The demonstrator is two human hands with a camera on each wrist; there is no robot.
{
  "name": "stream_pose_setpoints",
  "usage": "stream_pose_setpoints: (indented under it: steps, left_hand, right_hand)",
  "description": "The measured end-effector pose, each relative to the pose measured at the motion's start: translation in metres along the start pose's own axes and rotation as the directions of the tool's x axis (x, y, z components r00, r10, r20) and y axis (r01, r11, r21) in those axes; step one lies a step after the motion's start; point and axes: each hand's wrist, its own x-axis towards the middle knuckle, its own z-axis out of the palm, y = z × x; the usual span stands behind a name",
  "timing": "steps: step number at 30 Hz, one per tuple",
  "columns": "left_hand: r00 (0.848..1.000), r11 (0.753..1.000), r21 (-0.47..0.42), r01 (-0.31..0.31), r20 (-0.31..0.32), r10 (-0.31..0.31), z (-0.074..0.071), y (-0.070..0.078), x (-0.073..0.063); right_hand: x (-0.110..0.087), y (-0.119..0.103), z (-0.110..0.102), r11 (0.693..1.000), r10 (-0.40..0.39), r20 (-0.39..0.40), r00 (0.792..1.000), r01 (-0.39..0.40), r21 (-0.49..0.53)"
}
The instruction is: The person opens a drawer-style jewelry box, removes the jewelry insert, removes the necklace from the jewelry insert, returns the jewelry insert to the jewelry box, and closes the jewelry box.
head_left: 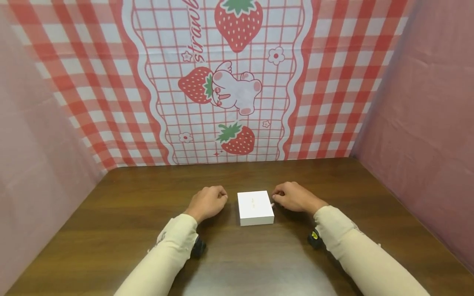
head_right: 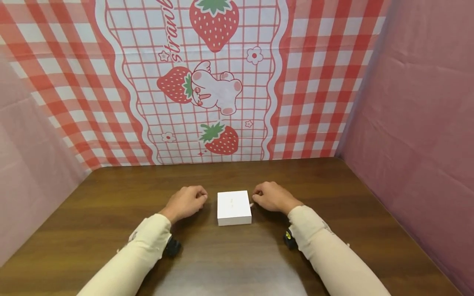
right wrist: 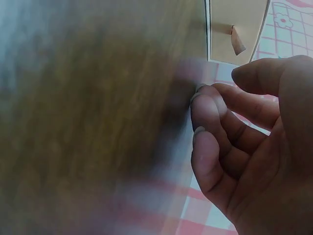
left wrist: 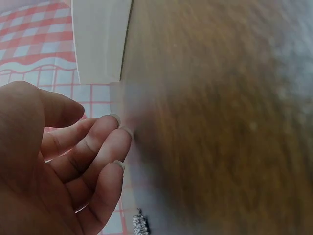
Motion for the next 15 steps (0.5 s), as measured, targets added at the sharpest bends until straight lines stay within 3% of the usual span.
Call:
stream_pose_setpoints:
  steps: [7, 15]
  left_hand:
    - [1.0, 1.0, 0.015, -0.016, -0.01, 0.016, 0.003, 0.004, 0.008]
    - [0.999, 0.997, 0.058, -0.041, -0.028, 0.042, 0.0, 0.007, 0.017]
  right_hand:
    - [0.005, 0.002, -0.005, 0.995, 0.059, 0.016, 0.998, -0.058, -0.077]
    - [0.016, 0.001, -0.01, 0.991, 0.068, 0.014, 0.998, -0.066, -0.118]
